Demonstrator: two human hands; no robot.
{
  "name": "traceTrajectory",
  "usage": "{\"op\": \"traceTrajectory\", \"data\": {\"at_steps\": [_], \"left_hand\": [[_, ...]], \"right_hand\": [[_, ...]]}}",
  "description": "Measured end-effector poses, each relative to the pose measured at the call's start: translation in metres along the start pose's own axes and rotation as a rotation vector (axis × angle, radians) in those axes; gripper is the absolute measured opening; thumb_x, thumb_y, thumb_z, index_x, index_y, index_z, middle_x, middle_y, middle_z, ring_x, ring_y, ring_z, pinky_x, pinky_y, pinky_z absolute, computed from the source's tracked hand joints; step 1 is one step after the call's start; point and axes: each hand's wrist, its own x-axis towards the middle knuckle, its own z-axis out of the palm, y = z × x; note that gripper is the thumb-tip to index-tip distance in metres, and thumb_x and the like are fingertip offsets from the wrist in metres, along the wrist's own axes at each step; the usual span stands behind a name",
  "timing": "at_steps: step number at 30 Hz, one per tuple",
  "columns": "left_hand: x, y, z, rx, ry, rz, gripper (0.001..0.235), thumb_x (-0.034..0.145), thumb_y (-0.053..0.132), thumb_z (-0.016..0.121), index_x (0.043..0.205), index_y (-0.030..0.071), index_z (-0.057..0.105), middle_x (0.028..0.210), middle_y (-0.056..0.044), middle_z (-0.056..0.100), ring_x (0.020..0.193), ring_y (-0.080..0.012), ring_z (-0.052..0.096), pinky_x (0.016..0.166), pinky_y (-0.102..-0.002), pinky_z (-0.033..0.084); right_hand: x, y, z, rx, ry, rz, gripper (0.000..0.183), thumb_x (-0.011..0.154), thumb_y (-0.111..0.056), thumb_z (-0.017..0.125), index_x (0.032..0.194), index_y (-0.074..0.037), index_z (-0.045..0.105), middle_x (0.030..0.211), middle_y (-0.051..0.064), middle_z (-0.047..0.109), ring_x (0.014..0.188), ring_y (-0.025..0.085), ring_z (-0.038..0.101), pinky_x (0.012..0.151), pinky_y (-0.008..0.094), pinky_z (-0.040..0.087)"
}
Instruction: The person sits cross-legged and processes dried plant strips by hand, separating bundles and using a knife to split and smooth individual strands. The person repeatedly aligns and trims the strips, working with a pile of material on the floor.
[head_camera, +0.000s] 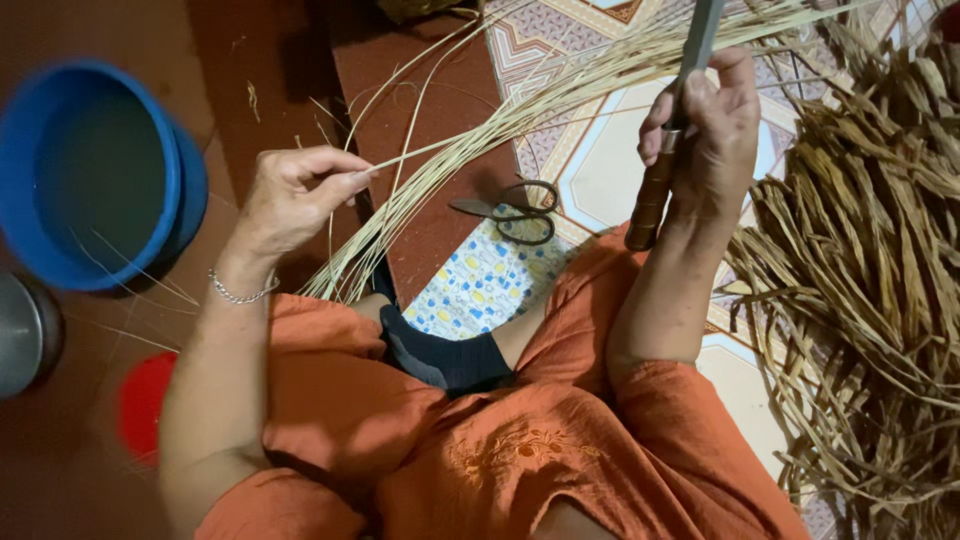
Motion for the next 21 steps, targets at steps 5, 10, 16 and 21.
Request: {"op": "traceTrajectory", "data": {"at_steps": [5, 10, 16, 21], "left_hand": [[-0.002, -0.010, -0.007, -0.010, 0.017, -0.042, 0.011, 0.097, 0.006, 0.071, 0.105, 0.002, 0.078, 0.086, -0.004, 0.076, 0.074, -0.0073, 0.068, 0.066, -0.022, 0.054], [-0.001, -0.020, -0.017, -0.068, 0.002, -0.008, 0.010, 0.098, 0.005, 0.070, 0.105, 0.002, 0.076, 0.091, -0.003, 0.076, 0.076, -0.0072, 0.070, 0.068, -0.023, 0.058], [-0.005, -0.027, -0.029, 0.002, 0.031, -0.059, 0.010, 0.099, 0.005, 0.071, 0.106, 0.003, 0.078, 0.085, -0.003, 0.074, 0.074, -0.0072, 0.065, 0.065, -0.023, 0.053], [-0.005, -0.032, -0.032, 0.008, 0.059, -0.068, 0.010, 0.100, 0.005, 0.072, 0.108, 0.002, 0.078, 0.088, -0.003, 0.074, 0.077, -0.0066, 0.065, 0.067, -0.022, 0.052]], "right_hand": [[0.003, -0.004, -0.013, 0.003, 0.049, -0.053, 0.023, 0.114, -0.008, 0.067, 0.122, -0.003, 0.046, 0.078, 0.018, 0.066, 0.052, 0.024, 0.061, 0.043, 0.031, 0.047], [0.004, -0.008, -0.025, 0.005, 0.084, -0.086, 0.022, 0.114, -0.008, 0.067, 0.121, -0.003, 0.047, 0.078, 0.017, 0.066, 0.053, 0.023, 0.062, 0.044, 0.030, 0.049], [0.004, -0.010, -0.052, 0.027, 0.143, -0.124, 0.014, 0.115, -0.006, 0.066, 0.123, -0.002, 0.055, 0.077, 0.016, 0.068, 0.053, 0.018, 0.063, 0.042, 0.026, 0.049], [0.014, -0.013, -0.091, 0.046, 0.129, -0.157, 0.015, 0.116, -0.005, 0.065, 0.128, -0.002, 0.056, 0.080, 0.016, 0.070, 0.056, 0.020, 0.064, 0.044, 0.027, 0.050]]}}
